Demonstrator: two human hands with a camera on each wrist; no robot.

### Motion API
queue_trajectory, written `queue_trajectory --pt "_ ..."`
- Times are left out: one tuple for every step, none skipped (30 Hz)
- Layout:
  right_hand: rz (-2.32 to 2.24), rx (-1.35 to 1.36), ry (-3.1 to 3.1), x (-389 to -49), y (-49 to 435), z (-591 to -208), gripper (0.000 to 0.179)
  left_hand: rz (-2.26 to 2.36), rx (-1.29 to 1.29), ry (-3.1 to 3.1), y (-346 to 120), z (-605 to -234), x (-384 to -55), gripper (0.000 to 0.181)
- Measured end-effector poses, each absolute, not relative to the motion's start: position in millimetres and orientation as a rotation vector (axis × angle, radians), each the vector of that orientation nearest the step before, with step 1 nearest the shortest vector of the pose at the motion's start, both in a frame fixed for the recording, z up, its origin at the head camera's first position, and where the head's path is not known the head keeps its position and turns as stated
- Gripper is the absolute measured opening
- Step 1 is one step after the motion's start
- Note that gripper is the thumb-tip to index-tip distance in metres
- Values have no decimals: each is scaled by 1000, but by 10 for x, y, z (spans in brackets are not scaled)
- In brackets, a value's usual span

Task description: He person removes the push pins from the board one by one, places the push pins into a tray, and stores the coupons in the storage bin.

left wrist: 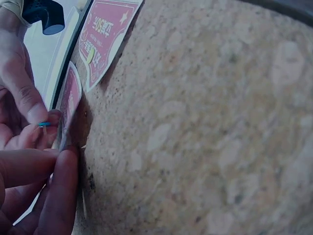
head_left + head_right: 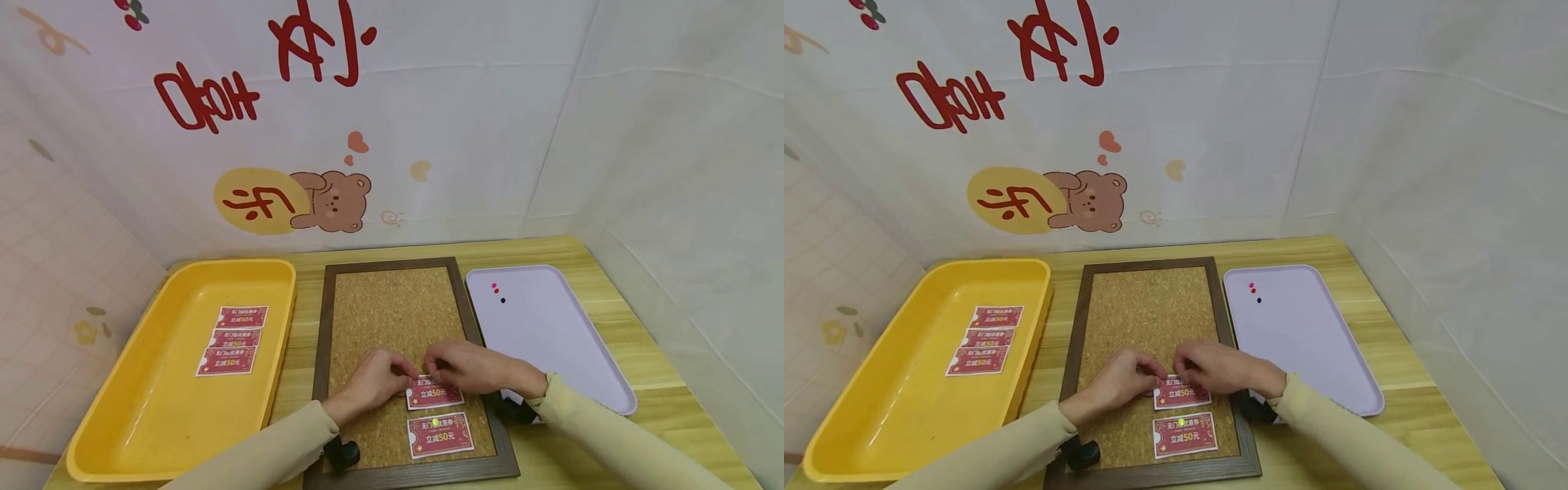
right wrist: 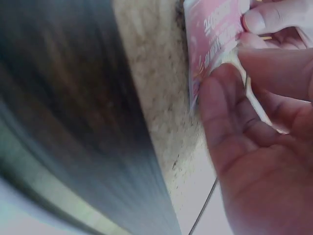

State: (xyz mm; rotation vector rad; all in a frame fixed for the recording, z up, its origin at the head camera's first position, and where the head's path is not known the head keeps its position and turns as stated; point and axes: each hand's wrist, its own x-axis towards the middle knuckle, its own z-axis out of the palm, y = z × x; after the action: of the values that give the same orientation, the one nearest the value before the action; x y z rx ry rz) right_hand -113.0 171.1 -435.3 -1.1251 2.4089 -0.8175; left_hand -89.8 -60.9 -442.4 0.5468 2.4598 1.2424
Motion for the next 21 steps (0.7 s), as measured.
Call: queue_trajectory --pt "-841 -1116 2412 -1137 1722 -4339 18 1241 552 2460 -610 -4415 -900 13" --pt "-863 -1112 2418 -1144 1734 -4323 17 1241 556 2458 -612 -4403 -901 13" --pt "-883 -1104 2426 -1151 1745 -4306 17 1233 563 2467 -616 -4389 -903 13" --pt "-913 -1094 2429 -1157 1758 -4280 15 1233 573 2474 -620 -4373 -907 13" --pt "-943 -1089 2434 -1162 1769 -4252 13 1238 580 2473 -626 -4350 -909 13" --pt "-973 -1085 2438 -1165 1782 -4222 10 1247 584 2468 -634 -4323 -911 13" --pt "-1002 -1080 2445 -1165 1793 -4188 7 1265 589 2455 -644 -4295 -912 12" --pt "-1034 -1077 2448 -1164 1805 -4154 4 1277 594 2447 -656 -4264 -913 10" --pt "-1064 -1079 2453 -1161 1817 -4122 4 1288 601 2440 -669 -4231 -913 10" --pt "-1091 -1087 2456 -1156 1829 -4089 5 1307 606 2423 -683 -4197 -914 9" --pt "-1109 -1095 2464 -1150 1841 -4057 7 1326 603 2399 -700 -4163 -913 9" --pt "-1126 -1102 2472 -1143 1854 -4027 7 1343 606 2386 -718 -4129 -914 10" --pt "-1140 -1108 2481 -1136 1866 -3999 7 1350 608 2379 -736 -4099 -917 11" --pt "-1157 -1113 2486 -1127 1877 -3971 6 1344 613 2389 -755 -4066 -921 11" --pt "-1172 -1117 2491 -1119 1887 -3944 5 1340 613 2398 -777 -4033 -924 10" --pt "-1184 -1119 2497 -1110 1894 -3918 6 1335 613 2408 -799 -4000 -928 9" --pt "-1197 -1118 2501 -1101 1902 -3894 7 1328 608 2423 -822 -3966 -931 9" --pt "-1213 -1114 2502 -1092 1907 -3870 9 1316 606 2447 -846 -3931 -933 8" --pt "-1227 -1113 2508 -1085 1912 -3846 10 1305 598 2464 -873 -3898 -933 8" --pt "-1242 -1113 2512 -1078 1917 -3824 13 1298 594 2488 -900 -3863 -931 8" --pt "-1252 -1117 2520 -1072 1923 -3803 13 1304 585 2499 -928 -3829 -929 9"
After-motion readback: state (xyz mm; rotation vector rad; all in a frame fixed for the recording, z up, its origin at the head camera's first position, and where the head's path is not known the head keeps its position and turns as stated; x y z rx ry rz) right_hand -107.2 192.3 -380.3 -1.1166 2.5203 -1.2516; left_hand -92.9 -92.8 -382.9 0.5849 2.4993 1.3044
